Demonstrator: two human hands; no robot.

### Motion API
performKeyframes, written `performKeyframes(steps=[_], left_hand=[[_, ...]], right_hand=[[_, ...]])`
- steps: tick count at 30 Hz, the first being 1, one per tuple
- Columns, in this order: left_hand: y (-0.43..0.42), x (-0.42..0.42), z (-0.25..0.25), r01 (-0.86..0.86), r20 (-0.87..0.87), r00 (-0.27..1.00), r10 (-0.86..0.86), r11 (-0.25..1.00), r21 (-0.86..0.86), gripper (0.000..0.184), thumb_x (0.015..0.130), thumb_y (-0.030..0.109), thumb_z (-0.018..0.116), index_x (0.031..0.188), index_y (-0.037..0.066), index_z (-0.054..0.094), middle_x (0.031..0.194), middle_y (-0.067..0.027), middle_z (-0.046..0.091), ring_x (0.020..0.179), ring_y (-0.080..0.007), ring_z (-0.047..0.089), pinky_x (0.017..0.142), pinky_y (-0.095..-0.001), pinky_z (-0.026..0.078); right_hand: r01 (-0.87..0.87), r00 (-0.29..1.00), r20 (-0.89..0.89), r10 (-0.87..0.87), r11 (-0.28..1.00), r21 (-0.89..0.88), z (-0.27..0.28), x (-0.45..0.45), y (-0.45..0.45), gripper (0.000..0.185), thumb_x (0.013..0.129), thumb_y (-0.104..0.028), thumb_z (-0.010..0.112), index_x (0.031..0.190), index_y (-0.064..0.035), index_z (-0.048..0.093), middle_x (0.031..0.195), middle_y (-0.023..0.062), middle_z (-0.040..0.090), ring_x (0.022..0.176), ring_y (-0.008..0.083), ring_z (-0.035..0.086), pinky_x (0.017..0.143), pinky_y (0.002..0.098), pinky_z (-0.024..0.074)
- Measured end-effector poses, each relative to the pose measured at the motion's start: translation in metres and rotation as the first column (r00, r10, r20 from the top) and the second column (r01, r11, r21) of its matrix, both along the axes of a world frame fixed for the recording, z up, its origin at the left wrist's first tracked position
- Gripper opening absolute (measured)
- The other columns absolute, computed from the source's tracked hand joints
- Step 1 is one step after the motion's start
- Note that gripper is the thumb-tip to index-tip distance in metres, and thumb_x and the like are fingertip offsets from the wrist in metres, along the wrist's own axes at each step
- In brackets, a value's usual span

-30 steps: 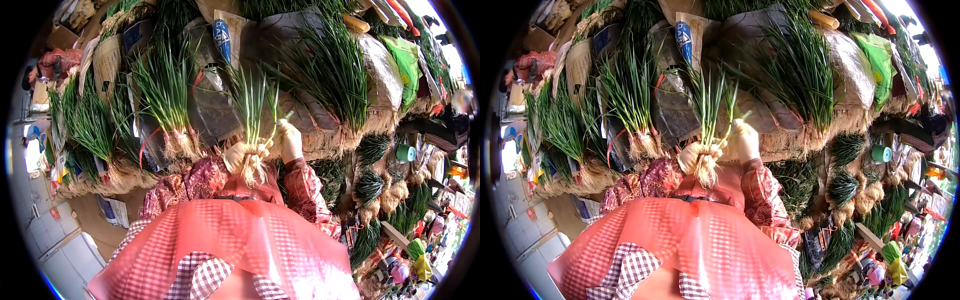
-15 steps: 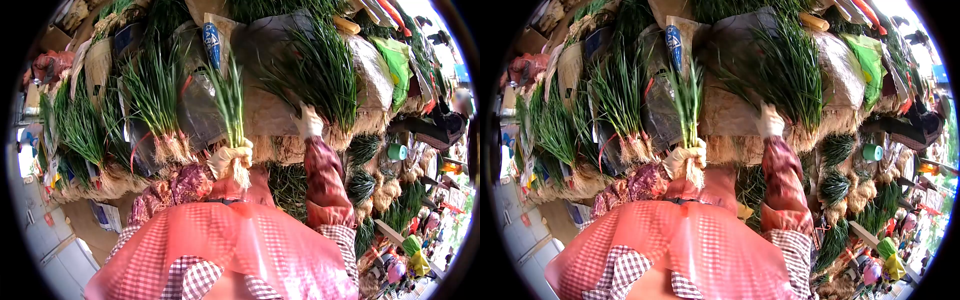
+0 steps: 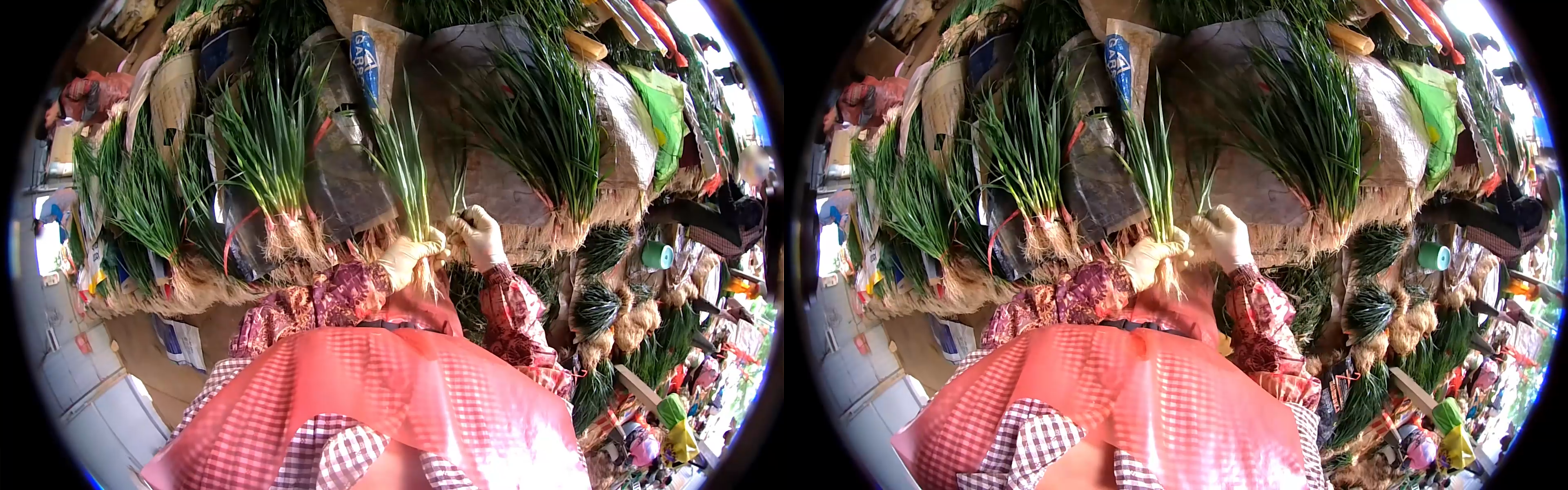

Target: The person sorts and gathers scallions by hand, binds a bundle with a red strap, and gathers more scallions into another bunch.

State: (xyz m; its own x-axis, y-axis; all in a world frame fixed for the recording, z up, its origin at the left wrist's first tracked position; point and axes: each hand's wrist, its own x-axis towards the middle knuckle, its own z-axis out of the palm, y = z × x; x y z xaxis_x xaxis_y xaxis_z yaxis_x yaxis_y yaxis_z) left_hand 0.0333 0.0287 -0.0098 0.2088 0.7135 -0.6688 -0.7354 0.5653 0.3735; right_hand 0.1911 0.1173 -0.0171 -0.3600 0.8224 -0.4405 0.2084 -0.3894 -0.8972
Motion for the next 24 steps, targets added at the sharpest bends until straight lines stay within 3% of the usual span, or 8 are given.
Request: performKeyframes(steps=[4, 9, 12, 15, 16, 20, 22, 24], left_hand=[[0.007, -0.004, 0.006, -0.038, 0.143, 0.989, 0.041, 0.999, -0.025, 0.011, 0.089, 0.005, 0.057, 0.099, 0.006, 0.058, 0.1, -0.0134, 0.064, 0.08, -0.0189, 0.065, 0.066, -0.0327, 0.056], [-0.019, -0.024, 0.011, -0.019, 0.36, 0.933, -0.002, 0.998, 0.055, 0.008, 0.09, 0.003, 0.052, 0.098, 0.004, 0.055, 0.095, -0.0129, 0.06, 0.077, -0.0184, 0.065, 0.064, -0.0304, 0.058], [-0.036, -0.036, 0.009, -0.027, 0.399, 0.917, -0.001, 0.998, 0.065, 0.013, 0.09, 0.004, 0.054, 0.102, 0.004, 0.055, 0.097, -0.0135, 0.06, 0.078, -0.0202, 0.065, 0.066, -0.034, 0.058], [-0.034, -0.034, 0.014, -0.029, 0.503, 0.864, 0.035, 0.999, -0.02, 0.021, 0.09, 0.005, 0.053, 0.11, 0.006, 0.053, 0.098, -0.0129, 0.06, 0.081, -0.0225, 0.065, 0.067, -0.0365, 0.058], [-0.035, -0.032, 0.017, -0.023, 0.549, 0.834, 0.05, 0.998, -0.056, 0.024, 0.09, 0.006, 0.053, 0.114, 0.005, 0.052, 0.099, -0.0131, 0.061, 0.081, -0.023, 0.065, 0.067, -0.0373, 0.058], [-0.038, -0.04, -0.009, 0.058, 0.651, 0.759, 0.005, 0.995, -0.076, 0.035, 0.093, 0.007, 0.045, 0.128, 0.004, 0.046, 0.099, -0.0086, 0.06, 0.08, -0.0192, 0.061, 0.07, -0.0338, 0.054], [-0.031, -0.04, 0.016, 0.0, 0.61, 0.792, 0.007, 1.0, -0.012, 0.037, 0.092, 0.004, 0.043, 0.128, 0.007, 0.046, 0.092, -0.0099, 0.06, 0.079, -0.0229, 0.064, 0.066, -0.0351, 0.057], [-0.035, -0.046, 0.033, -0.039, 0.621, 0.783, -0.022, 0.996, 0.084, 0.04, 0.089, 0.0, 0.045, 0.129, 0.008, 0.046, 0.092, -0.0103, 0.06, 0.078, -0.0238, 0.064, 0.068, -0.0364, 0.057]], right_hand=[[0.248, 0.898, -0.276, -0.342, 0.913, -0.325, 0.024, -0.008, -0.01, 0.01, 0.086, -0.01, 0.066, 0.084, -0.0043, 0.059, 0.072, 0.0028, 0.062, 0.056, 0.0054, 0.053, 0.048, 0.019, 0.0397], [0.417, 0.885, -0.168, -0.435, 0.899, -0.129, 0.017, 0.038, 0.003, 0.008, 0.086, -0.013, 0.064, 0.085, -0.0067, 0.059, 0.073, 0.0016, 0.062, 0.053, 0.0051, 0.052, 0.044, 0.0173, 0.0386], [-0.035, 0.999, -0.037, 0.023, 0.929, -0.369, 0.029, 0.046, -0.007, 0.011, 0.087, -0.015, 0.063, 0.088, -0.0058, 0.058, 0.073, 0.0023, 0.062, 0.053, 0.0048, 0.05, 0.043, 0.0179, 0.0363], [-0.184, 0.906, -0.418, -0.068, 0.826, -0.533, 0.013, 0.01, -0.02, 0.039, 0.089, -0.021, 0.062, 0.121, -0.0026, 0.052, 0.109, 0.0069, 0.062, 0.084, 0.0103, 0.059, 0.063, 0.0209, 0.0463], [-0.277, 0.835, -0.548, 0.048, 0.897, -0.344, 0.013, -0.007, -0.018, 0.027, 0.092, -0.018, 0.057, 0.114, -0.0019, 0.056, 0.095, 0.0033, 0.061, 0.07, 0.0064, 0.052, 0.058, 0.0199, 0.0438], [-0.06, 0.893, -0.421, -0.158, 0.886, -0.46, 0.008, -0.039, -0.016, 0.019, 0.09, -0.014, 0.058, 0.105, -0.0014, 0.061, 0.091, 0.0039, 0.063, 0.08, 0.0092, 0.057, 0.068, 0.0239, 0.0476], [-0.063, 0.99, 0.138, 0.023, 0.954, 0.293, -0.005, -0.021, -0.014, 0.02, 0.091, -0.02, 0.06, 0.098, -0.0021, 0.061, 0.089, 0.0044, 0.066, 0.074, 0.0081, 0.06, 0.063, 0.0222, 0.0477], [0.102, 0.958, 0.274, -0.09, 0.994, -0.033, 0.009, 0.028, 0.001, 0.031, 0.087, -0.029, 0.065, 0.103, -0.0031, 0.063, 0.093, 0.0135, 0.066, 0.075, 0.0192, 0.063, 0.071, 0.0288, 0.0496]])
